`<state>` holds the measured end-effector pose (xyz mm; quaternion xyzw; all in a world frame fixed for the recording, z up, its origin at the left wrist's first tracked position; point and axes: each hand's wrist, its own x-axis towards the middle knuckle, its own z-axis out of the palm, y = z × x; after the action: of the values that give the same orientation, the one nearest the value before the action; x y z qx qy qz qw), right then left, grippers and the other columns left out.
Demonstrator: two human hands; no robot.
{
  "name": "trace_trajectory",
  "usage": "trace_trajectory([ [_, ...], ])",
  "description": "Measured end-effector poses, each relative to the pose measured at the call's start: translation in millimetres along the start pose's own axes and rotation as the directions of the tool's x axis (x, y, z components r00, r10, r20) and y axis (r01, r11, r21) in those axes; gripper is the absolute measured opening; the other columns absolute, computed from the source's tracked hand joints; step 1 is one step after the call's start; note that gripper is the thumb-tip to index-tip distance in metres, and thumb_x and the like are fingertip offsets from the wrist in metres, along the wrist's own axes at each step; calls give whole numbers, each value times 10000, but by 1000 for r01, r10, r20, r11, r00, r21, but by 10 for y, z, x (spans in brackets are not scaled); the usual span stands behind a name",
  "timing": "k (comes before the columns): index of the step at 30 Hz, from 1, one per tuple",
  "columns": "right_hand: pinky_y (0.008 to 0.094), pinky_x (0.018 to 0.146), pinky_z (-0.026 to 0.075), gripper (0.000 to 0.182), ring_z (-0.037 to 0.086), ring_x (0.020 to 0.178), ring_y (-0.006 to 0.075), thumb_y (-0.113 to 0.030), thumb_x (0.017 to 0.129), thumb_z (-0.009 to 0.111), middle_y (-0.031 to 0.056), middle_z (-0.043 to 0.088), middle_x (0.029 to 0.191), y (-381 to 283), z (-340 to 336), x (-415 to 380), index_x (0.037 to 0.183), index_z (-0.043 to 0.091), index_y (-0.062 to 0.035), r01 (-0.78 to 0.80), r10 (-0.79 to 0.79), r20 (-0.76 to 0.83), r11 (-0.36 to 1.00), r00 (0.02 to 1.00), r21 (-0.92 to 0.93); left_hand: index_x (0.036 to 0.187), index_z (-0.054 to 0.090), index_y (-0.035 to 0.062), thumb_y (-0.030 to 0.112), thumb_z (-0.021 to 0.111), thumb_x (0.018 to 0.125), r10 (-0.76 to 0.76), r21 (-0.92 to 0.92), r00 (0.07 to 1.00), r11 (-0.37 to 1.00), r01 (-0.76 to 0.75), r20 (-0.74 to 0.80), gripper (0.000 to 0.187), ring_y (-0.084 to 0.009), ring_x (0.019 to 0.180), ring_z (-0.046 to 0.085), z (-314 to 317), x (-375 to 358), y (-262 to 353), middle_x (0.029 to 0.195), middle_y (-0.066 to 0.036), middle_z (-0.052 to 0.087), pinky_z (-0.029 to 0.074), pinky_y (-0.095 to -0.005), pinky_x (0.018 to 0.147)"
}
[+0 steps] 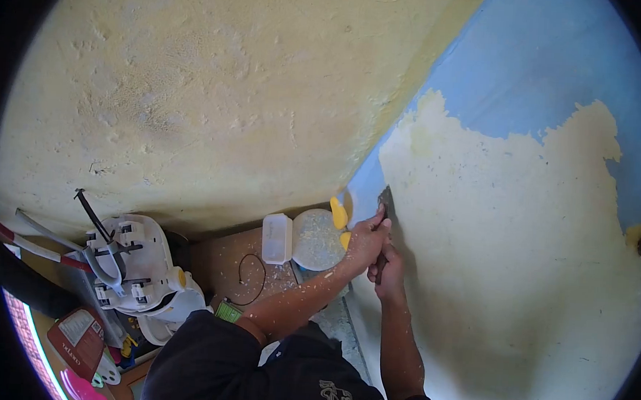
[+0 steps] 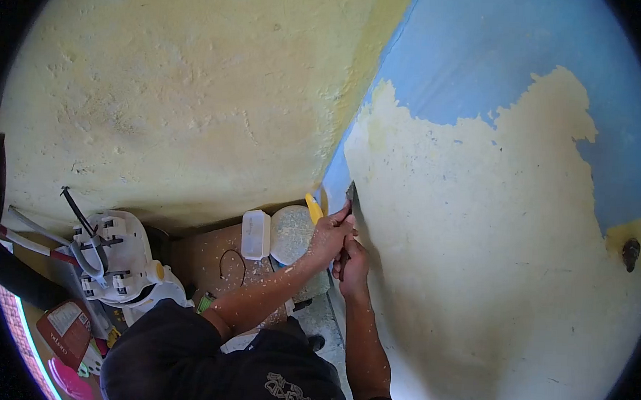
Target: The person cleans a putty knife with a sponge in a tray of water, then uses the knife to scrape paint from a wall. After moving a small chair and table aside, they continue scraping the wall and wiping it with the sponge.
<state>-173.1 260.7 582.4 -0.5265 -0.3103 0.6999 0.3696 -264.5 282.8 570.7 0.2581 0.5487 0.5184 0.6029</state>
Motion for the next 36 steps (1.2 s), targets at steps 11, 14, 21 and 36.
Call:
trace_trajectory([
  [11, 221, 300, 259, 387, 363, 343, 61, -412, 935, 408, -24, 437, 520, 303, 65, 127, 810, 552, -75, 128, -120, -80, 986, 990, 104, 1355, 396, 102, 275, 513, 913, 122, 168, 992, 978, -123, 13, 489, -87, 705, 552, -118, 1, 82, 811, -79, 636, 465, -247, 680],
  [14, 219, 306, 251, 400, 334, 339, 55, -416, 941, 421, -25, 420, 518, 153, 148, -114, 824, 549, -56, 101, -102, -11, 994, 995, -41, 1360, 402, 106, 275, 517, 910, 28, 66, 979, 997, -43, 204, 494, -83, 764, 560, -357, -70, -28, 917, -65, 628, 450, -253, 695],
  [21, 210, 298, 239, 325, 336, 331, 54, -372, 920, 487, -11, 434, 539, 646, -625, -1048, 880, 536, -53, -13, -11, -77, 951, 997, -308, 1154, 564, 114, 208, 573, 856, -384, -381, 879, 886, 265, -283, 313, -126, 781, 560, -1529, -378, -1352, 950, 13, 593, 417, -274, 645],
  [36, 214, 295, 237, 311, 337, 332, 47, -367, 922, 496, -28, 411, 516, 997, -1332, -1771, 851, 525, -66, -70, 40, -210, 988, 977, -139, 1135, 566, 67, 246, 675, 762, -322, -159, 917, 944, 290, -235, 428, -147, 750, 579, -989, -903, -1726, 965, -22, 624, 435, -313, 645],
])
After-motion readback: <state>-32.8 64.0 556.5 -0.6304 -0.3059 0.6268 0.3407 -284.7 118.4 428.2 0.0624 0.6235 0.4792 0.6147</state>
